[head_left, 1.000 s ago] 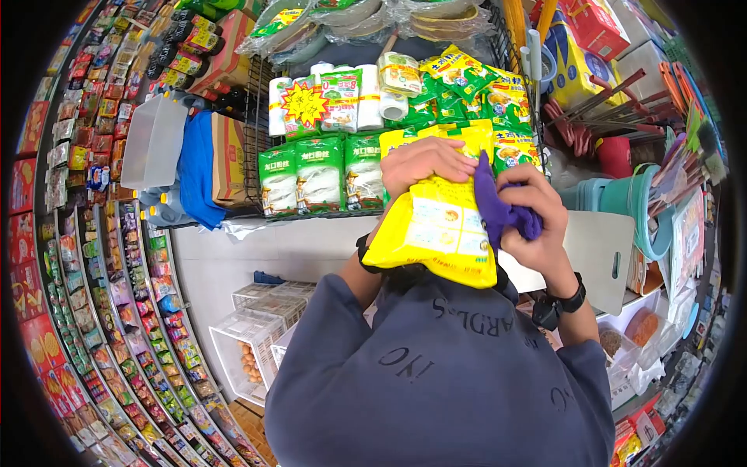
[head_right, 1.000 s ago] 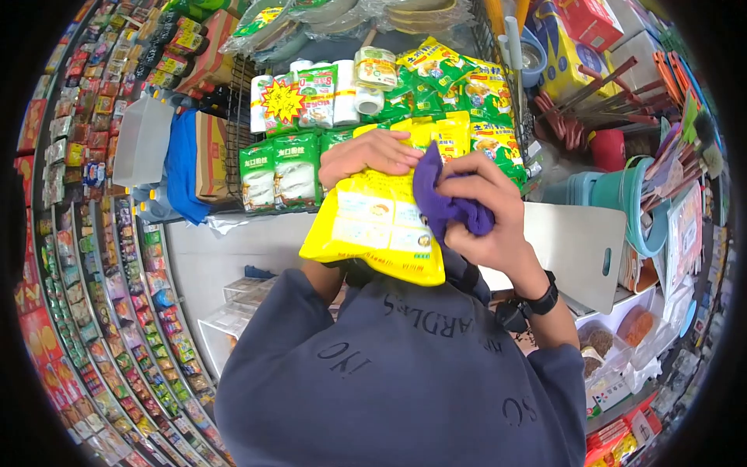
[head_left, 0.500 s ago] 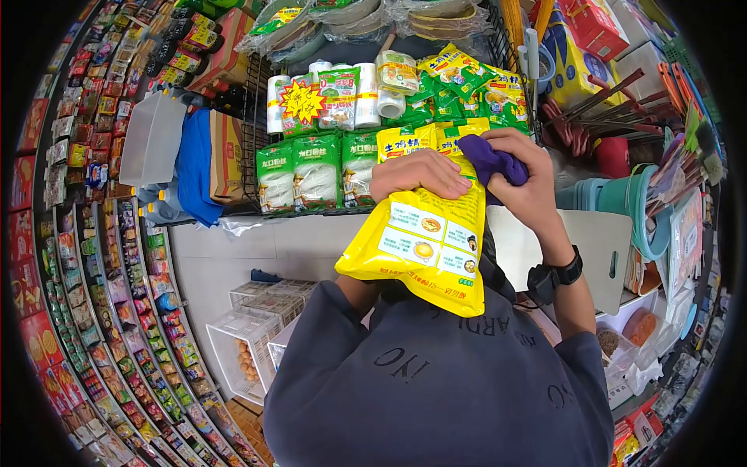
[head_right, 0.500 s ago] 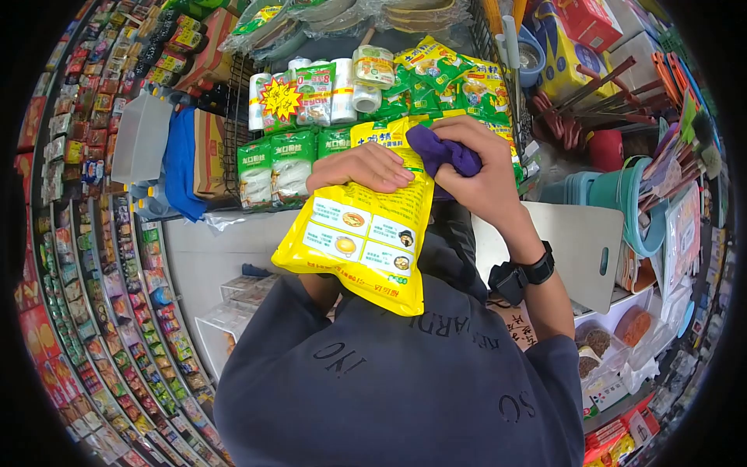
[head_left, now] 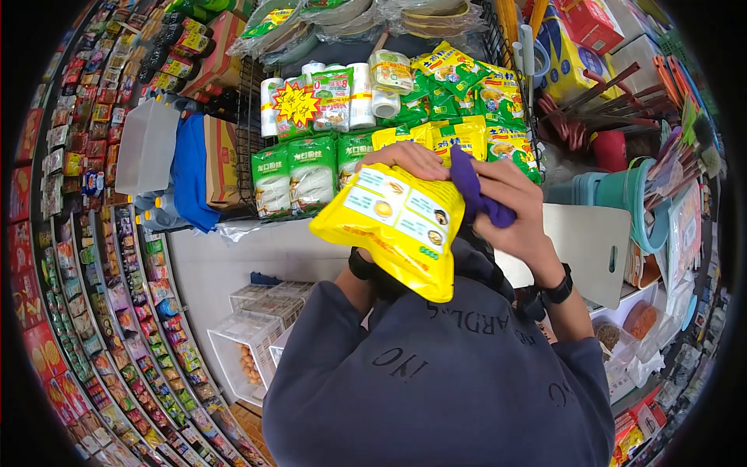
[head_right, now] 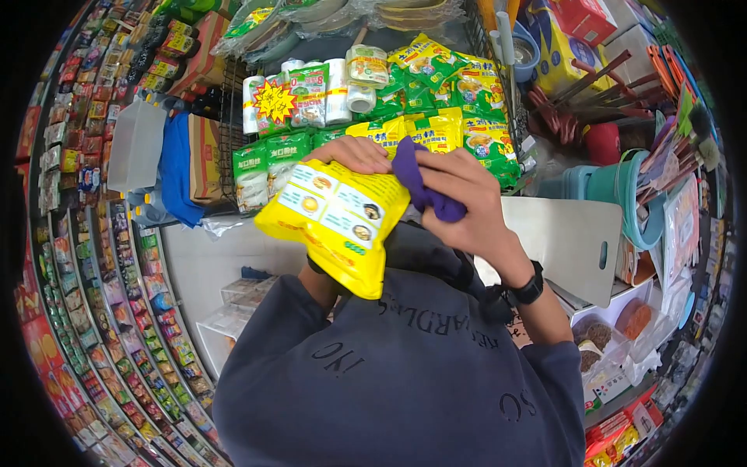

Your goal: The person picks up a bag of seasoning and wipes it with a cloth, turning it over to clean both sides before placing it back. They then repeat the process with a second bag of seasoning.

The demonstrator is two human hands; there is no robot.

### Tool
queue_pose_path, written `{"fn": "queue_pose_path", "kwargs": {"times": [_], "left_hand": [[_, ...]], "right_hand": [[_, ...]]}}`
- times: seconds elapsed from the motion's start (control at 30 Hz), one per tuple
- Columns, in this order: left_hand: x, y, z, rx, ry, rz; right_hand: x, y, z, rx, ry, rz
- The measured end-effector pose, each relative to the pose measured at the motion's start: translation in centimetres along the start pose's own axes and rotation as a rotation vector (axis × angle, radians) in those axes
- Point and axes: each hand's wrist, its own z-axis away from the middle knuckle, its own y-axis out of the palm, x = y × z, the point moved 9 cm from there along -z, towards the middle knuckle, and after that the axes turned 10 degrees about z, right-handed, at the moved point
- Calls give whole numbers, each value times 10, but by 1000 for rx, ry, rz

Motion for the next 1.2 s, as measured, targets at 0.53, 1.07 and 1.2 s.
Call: {"fn": "queue_pose_path", "kwargs": {"times": [0.53, 1.07, 1.2], "left_hand": [[7, -39, 3, -13, 38, 138], [18, -45, -2, 58, -3, 311], [27, -58, 2, 106, 18, 374]], "right_hand": [[3, 19, -5, 49, -39, -20], [4, 23, -1, 103, -42, 15], [3, 22, 1, 107, -29, 20]]}}
